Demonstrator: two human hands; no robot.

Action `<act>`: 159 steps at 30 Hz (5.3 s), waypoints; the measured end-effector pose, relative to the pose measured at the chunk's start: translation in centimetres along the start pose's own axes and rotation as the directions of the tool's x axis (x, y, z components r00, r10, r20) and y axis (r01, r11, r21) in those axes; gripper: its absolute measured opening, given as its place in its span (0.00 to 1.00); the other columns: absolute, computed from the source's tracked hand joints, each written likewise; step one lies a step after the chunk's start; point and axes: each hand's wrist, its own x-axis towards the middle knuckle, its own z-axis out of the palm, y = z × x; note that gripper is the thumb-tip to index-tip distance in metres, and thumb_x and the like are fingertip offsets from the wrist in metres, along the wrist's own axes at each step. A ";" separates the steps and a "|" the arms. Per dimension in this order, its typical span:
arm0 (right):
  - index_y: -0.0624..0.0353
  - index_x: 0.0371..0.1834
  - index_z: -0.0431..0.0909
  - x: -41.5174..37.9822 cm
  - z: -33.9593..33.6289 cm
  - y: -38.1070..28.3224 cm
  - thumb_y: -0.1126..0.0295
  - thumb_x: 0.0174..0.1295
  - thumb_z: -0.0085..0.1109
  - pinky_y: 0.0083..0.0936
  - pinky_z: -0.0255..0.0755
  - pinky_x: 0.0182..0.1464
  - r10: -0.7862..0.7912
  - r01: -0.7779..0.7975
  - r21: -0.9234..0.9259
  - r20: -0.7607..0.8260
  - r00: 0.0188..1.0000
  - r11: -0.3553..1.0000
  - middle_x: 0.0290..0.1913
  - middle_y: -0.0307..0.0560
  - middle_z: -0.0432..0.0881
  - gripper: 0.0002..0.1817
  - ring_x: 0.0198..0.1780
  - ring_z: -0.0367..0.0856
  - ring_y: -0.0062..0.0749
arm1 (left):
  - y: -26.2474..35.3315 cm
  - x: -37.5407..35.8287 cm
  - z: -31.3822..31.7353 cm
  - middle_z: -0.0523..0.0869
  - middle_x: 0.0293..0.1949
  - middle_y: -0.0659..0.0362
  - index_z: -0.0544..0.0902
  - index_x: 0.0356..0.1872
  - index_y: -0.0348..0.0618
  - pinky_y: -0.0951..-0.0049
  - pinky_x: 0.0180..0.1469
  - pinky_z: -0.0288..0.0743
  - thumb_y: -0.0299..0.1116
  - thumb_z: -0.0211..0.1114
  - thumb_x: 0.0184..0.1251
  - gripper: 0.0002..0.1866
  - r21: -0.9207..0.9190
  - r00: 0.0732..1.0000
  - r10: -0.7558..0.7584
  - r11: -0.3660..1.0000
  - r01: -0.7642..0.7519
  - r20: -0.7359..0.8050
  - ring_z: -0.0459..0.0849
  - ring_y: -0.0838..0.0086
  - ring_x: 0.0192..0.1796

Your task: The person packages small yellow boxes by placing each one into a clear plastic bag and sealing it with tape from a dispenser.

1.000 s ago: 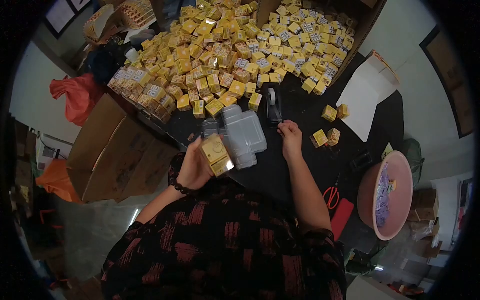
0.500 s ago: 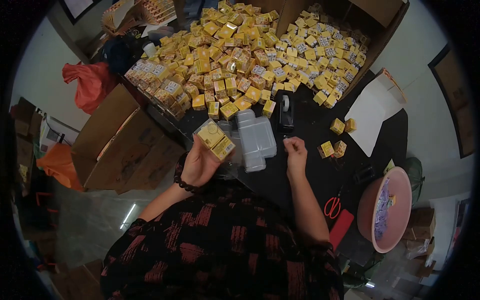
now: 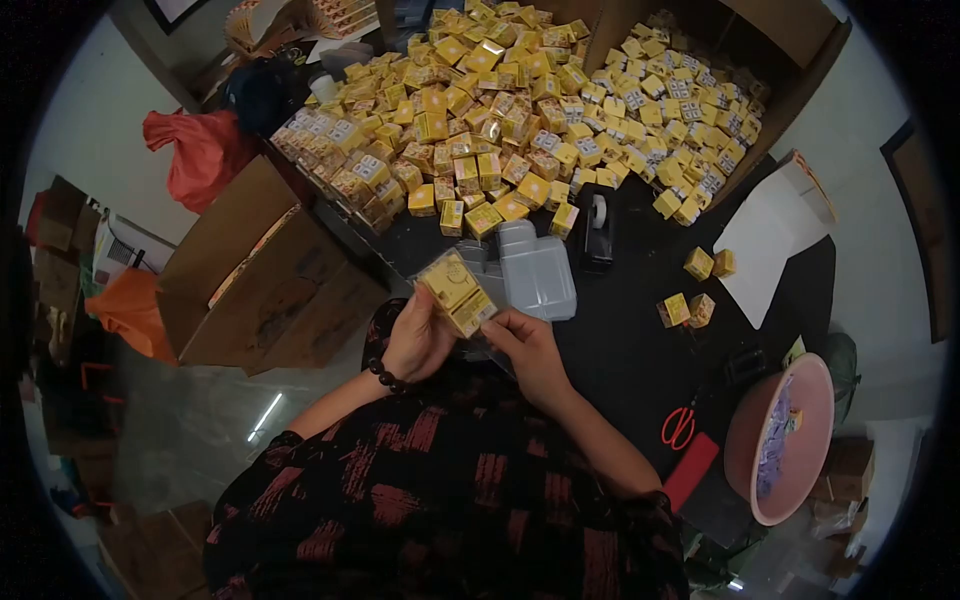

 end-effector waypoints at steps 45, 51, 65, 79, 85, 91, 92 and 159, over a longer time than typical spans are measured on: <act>0.68 0.49 0.73 1.5 0.2 3.7 0.66 0.70 0.52 0.22 0.77 0.40 0.045 -0.059 -0.203 -0.072 0.996 0.977 0.38 0.49 0.81 0.14 0.37 0.82 0.29 | 0.9 -5.0 -1.9 0.77 0.49 0.52 0.62 0.66 0.40 0.66 0.51 0.72 0.27 0.73 0.54 0.38 0.969 0.930 0.341 0.239 0.055 -0.137 0.78 0.70 0.49; 0.67 0.43 0.71 0.5 0.9 1.7 0.69 0.71 0.48 0.28 0.74 0.40 -0.147 0.228 -0.647 0.178 0.973 0.728 0.35 0.51 0.80 0.10 0.36 0.81 0.32 | 4.2 -3.5 -0.3 0.70 0.57 0.47 0.69 0.61 0.39 0.55 0.61 0.63 0.33 0.78 0.46 0.39 0.873 0.949 0.096 -0.429 -0.231 0.299 0.70 0.53 0.58; 0.65 0.38 0.70 0.1 -0.1 1.7 0.70 0.70 0.47 0.40 0.69 0.40 -0.368 0.387 -0.803 0.226 0.902 0.454 0.33 0.58 0.74 0.08 0.36 0.76 0.54 | 3.4 -2.6 -0.1 0.81 0.33 0.59 0.79 0.35 0.42 0.68 0.49 0.65 0.29 0.73 0.53 0.11 0.925 0.926 0.155 -0.224 -0.306 0.344 0.78 0.63 0.41; 0.65 0.66 0.65 1.0 -4.5 -0.7 0.61 0.56 0.69 0.26 0.69 0.57 0.528 -0.241 -0.588 0.382 0.759 0.772 0.58 0.51 0.75 0.37 0.57 0.74 0.31 | 3.7 -1.9 0.9 0.86 0.38 0.64 0.81 0.29 0.43 0.71 0.54 0.67 0.33 0.74 0.54 0.09 0.916 0.857 -0.323 0.145 -0.374 0.401 0.83 0.74 0.40; 0.61 0.60 0.72 -1.7 -14.6 -5.5 0.65 0.48 0.71 0.37 0.65 0.61 -0.578 -0.335 -0.933 -0.200 0.791 -0.135 0.55 0.50 0.78 0.33 0.60 0.70 0.46 | 1.5 -3.2 -1.8 0.87 0.45 0.60 0.86 0.39 0.41 0.76 0.49 0.76 0.28 0.70 0.59 0.08 0.883 0.854 -0.471 0.469 0.029 0.222 0.84 0.77 0.43; 0.57 0.57 0.73 -3.9 -16.7 -5.2 0.74 0.44 0.72 0.41 0.62 0.62 -0.508 -0.289 -0.957 -0.244 0.826 -0.010 0.57 0.48 0.75 0.32 0.62 0.67 0.46 | 2.1 -2.8 -0.3 0.78 0.59 0.57 0.72 0.64 0.40 0.76 0.57 0.74 0.24 0.62 0.67 0.24 0.662 0.853 -0.520 0.655 0.365 0.045 0.80 0.76 0.54; 0.55 0.55 0.73 -4.1 -13.9 -5.5 0.78 0.42 0.71 0.42 0.62 0.62 -0.552 -0.018 -0.980 -0.126 0.825 0.196 0.57 0.48 0.73 0.32 0.63 0.67 0.46 | 2.4 -2.5 0.0 0.75 0.63 0.57 0.67 0.67 0.39 0.75 0.58 0.73 0.23 0.61 0.67 0.27 0.675 0.913 -0.408 0.682 0.282 0.031 0.79 0.75 0.57; 0.60 0.60 0.64 0.4 1.0 -0.1 0.77 0.63 0.59 0.28 0.71 0.60 -0.358 0.354 -0.120 -0.015 0.934 0.928 0.56 0.48 0.71 0.23 0.58 0.73 0.32 | 4.6 -2.0 2.0 0.75 0.57 0.53 0.70 0.58 0.37 0.72 0.55 0.78 0.24 0.72 0.56 0.29 0.814 0.997 0.023 0.576 -0.073 0.074 0.78 0.72 0.58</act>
